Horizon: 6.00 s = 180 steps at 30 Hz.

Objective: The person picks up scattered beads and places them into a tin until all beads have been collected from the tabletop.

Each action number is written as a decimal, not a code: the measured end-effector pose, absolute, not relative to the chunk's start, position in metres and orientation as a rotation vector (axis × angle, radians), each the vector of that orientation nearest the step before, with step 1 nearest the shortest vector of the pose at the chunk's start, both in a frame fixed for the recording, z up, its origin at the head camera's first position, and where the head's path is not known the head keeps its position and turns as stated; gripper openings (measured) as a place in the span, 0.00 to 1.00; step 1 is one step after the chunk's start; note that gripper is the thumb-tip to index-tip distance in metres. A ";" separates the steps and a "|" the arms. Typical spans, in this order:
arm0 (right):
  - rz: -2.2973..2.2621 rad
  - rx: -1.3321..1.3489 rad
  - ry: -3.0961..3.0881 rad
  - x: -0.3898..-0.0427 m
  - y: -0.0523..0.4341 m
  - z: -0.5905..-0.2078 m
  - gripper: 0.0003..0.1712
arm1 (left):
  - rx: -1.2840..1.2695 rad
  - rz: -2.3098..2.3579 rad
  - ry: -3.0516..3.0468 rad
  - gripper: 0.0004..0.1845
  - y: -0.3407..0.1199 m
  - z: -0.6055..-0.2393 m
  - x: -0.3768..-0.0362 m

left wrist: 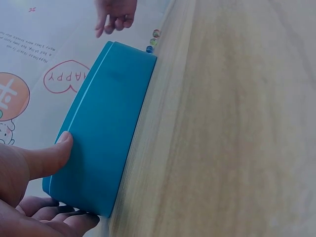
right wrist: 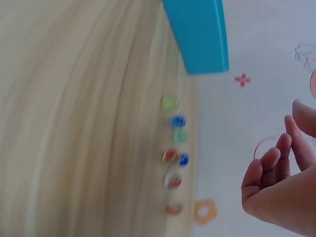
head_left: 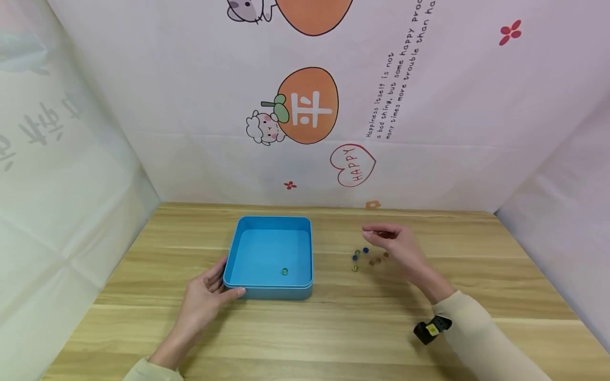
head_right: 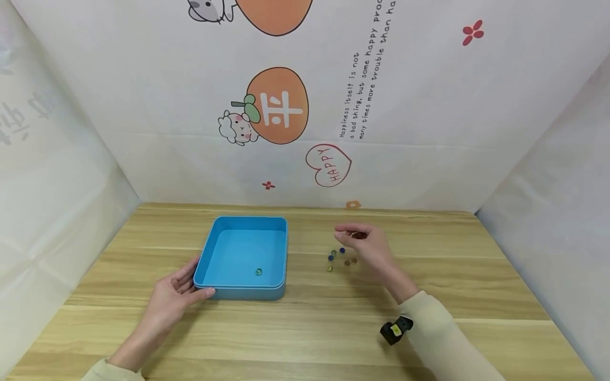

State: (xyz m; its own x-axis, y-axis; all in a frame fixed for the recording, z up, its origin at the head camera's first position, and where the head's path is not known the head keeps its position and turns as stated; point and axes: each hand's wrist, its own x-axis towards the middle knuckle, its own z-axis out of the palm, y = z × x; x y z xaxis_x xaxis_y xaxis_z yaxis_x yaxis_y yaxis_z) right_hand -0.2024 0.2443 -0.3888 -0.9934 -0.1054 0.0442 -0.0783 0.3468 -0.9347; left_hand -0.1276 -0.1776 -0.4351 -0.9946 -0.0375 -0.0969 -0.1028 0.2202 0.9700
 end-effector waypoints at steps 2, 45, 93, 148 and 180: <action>-1.762 -0.133 2.580 -0.202 0.253 -0.392 0.25 | -0.142 1.924 2.414 0.50 -0.177 -0.435 -0.127; -1.216 -0.014 2.840 -0.145 0.306 -0.431 0.39 | -0.095 1.953 2.415 0.50 -0.179 -0.437 -0.126; -1.115 -0.552 2.851 -0.111 0.229 -0.438 0.14 | -0.118 1.954 2.388 0.50 -0.179 -0.437 -0.127; -0.531 -0.344 3.189 -0.034 0.318 -0.495 0.45 | -0.134 1.929 2.396 0.50 -0.177 -0.435 -0.131; -0.655 -0.230 3.243 -0.118 0.305 -0.476 0.65 | -0.100 1.939 2.405 0.49 -0.177 -0.437 -0.132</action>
